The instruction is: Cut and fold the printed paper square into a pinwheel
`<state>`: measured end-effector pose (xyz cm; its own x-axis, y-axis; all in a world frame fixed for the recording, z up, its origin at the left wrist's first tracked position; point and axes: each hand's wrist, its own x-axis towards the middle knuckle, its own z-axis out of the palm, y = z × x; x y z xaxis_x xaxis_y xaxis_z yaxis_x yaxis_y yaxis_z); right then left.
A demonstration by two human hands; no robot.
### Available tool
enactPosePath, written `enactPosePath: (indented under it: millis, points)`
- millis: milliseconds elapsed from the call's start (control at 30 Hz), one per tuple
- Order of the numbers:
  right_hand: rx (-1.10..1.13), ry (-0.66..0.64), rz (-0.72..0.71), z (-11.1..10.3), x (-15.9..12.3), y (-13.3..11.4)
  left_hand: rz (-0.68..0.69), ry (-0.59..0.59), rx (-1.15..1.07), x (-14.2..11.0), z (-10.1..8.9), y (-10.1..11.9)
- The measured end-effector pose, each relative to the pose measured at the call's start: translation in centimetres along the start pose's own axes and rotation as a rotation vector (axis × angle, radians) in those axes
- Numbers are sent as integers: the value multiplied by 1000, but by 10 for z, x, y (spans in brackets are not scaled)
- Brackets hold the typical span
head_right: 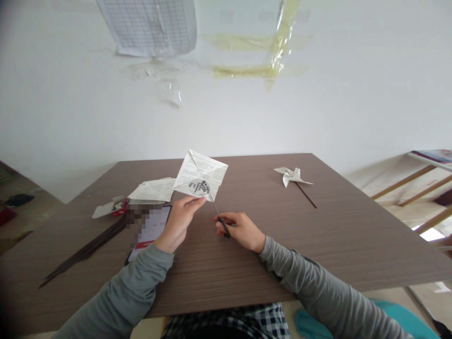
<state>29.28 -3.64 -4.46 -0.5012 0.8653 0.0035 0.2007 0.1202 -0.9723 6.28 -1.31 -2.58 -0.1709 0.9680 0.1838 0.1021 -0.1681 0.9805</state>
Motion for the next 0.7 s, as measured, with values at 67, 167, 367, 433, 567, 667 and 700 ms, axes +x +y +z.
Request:
enactPosePath:
  millis: [67,167,367,433,567,667,700]
  points:
    - [-3,-2,-10,0,1,1,-2,-3,-5,0,0,0]
    - [8,5,-13,0,1,1,-7,-5,-6,0,-1,0]
    - [20,13,16,2,-1,-5,-9,-2,10,1,-1,-1]
    - [19,13,24,2,-2,-6,-8,-6,9,1,-1,-1]
    - [13,13,23,2,-1,-6,-4,-13,0,1,-1,0]
    - [12,16,27,2,-1,-6,-6,-13,1,1,-1,1]
    - [12,15,28,2,-1,-6,-6,-12,5,1,-1,1]
